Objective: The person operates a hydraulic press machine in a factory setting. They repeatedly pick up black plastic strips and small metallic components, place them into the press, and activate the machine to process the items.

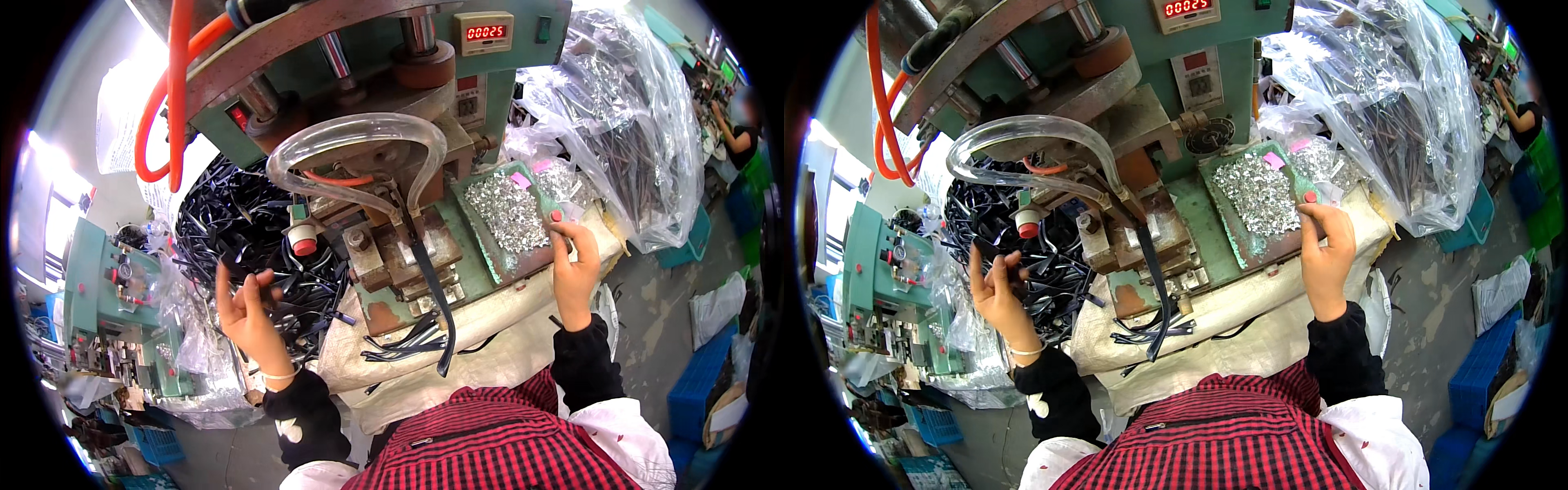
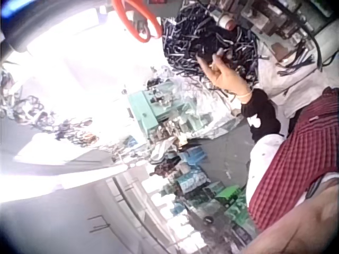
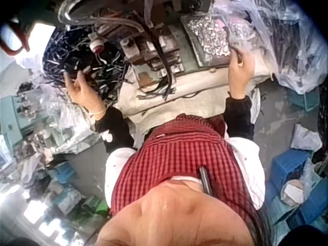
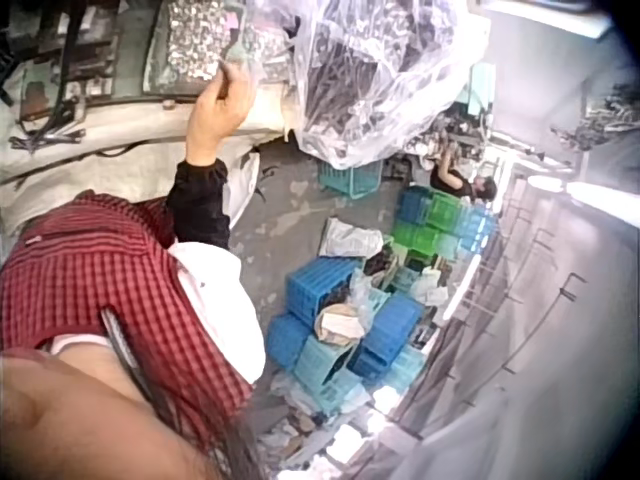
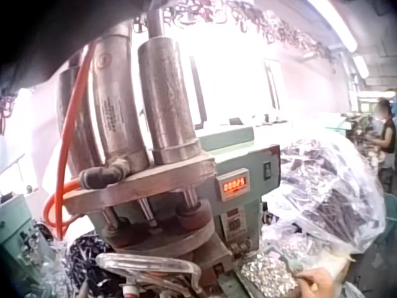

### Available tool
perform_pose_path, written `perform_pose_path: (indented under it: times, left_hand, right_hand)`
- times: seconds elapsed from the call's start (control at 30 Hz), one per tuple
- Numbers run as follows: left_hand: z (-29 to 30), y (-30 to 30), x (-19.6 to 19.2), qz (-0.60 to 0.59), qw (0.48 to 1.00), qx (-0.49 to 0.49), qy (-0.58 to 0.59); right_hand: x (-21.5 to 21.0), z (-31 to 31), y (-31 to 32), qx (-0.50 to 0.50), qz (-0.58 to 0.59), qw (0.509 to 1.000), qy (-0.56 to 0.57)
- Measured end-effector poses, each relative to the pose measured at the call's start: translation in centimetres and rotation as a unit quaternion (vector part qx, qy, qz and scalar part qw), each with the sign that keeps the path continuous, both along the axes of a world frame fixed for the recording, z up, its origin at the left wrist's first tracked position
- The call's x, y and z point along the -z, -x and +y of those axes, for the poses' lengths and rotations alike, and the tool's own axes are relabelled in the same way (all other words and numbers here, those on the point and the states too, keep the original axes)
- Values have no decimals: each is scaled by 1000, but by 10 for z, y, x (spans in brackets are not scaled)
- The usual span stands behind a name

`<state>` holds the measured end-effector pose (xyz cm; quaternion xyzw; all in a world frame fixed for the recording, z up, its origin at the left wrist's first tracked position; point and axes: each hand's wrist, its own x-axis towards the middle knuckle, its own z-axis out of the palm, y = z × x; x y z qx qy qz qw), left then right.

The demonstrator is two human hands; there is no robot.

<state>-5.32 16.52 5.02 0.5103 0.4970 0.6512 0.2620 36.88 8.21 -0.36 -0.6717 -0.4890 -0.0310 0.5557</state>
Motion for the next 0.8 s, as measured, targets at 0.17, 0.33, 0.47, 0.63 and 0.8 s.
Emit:
perform_pose_path:
  times: [0.17, 0.33, 0.47, 0.63, 0.8]
  left_hand:
    - [-9, -26, -15, -51, 991, 80, 90]
    - [-2, -33, 20, -43, 992, 74, 97]
    - [-8, -11, 38, 3, 992, 29, 121]
    - [-48, -7, -9, 188, 834, 358, 376]
    - [-117, -26, 37, 486, 712, 414, 292]
  right_hand:
    - [-61, 17, 58, -243, 67, 967, -27]
    - [-72, 67, 109, -316, 139, 937, -47]
    - [-68, 60, 128, -272, 279, 921, -5]
    - [-54, 72, 122, -371, 323, 870, -35]
    - [-95, 36, 134, -426, 446, 782, -85]
